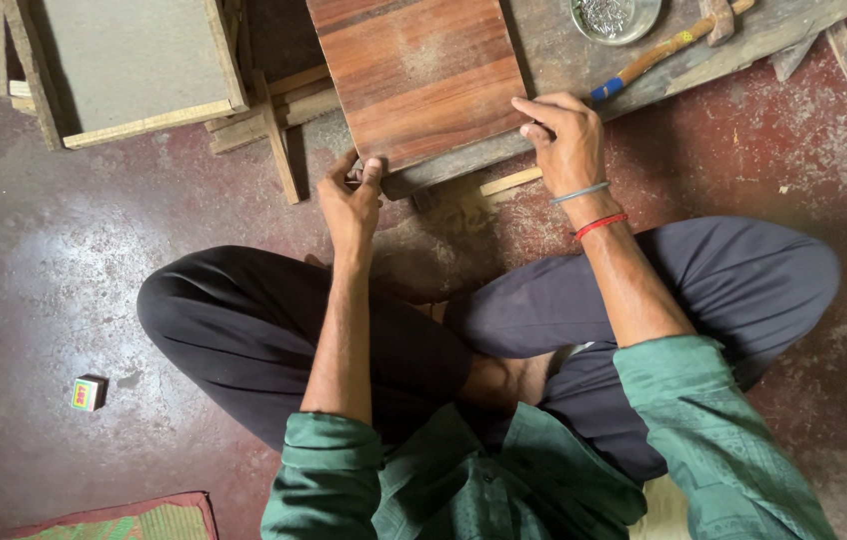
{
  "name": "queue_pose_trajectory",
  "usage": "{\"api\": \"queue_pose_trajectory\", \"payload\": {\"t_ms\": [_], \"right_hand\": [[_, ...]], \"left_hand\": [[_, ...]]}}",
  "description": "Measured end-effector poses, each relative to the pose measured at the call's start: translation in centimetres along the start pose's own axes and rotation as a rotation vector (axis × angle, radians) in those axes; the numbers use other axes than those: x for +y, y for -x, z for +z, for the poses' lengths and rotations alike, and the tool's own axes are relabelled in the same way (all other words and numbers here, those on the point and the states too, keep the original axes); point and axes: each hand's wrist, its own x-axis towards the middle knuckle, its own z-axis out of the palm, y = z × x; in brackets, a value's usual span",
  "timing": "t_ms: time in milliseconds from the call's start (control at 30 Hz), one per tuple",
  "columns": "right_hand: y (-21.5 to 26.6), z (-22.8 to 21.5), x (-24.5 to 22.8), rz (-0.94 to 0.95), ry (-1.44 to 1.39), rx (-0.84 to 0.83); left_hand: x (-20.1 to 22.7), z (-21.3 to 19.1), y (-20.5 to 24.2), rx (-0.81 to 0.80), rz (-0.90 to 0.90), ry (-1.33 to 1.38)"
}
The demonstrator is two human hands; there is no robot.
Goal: The person sits on the floor and assembles wooden frames by hammering nails into the corners. They handle multiple frames, flipping them over to work on different sides and using a hammer to secure the joints.
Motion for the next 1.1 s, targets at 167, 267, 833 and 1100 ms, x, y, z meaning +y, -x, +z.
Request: {"api": "queue_pose_trajectory", "payload": {"t_ms": [167,267,833,1100], "right_hand": [[0.1,0.0,-0.4,-0.001,-0.044,0.044],[0.2,-0.1,-0.7,0.032,-0.068,0.060],[0.6,1.6,1.7,0.397,-0.304,0.061],[-0.1,1.3,2.9,0.328,-0.280,-0.032]], "left_hand": [[-0.4,0.1,0.0,0.028,0.070,-0.023],[-0.4,0.1,0.0,0.015,-0.041,0.032],[1.8,-0.5,2.0,-0.028,-0.079,0.234],[1.1,-0.4,2.1,0.023,0.019,0.224]]}}
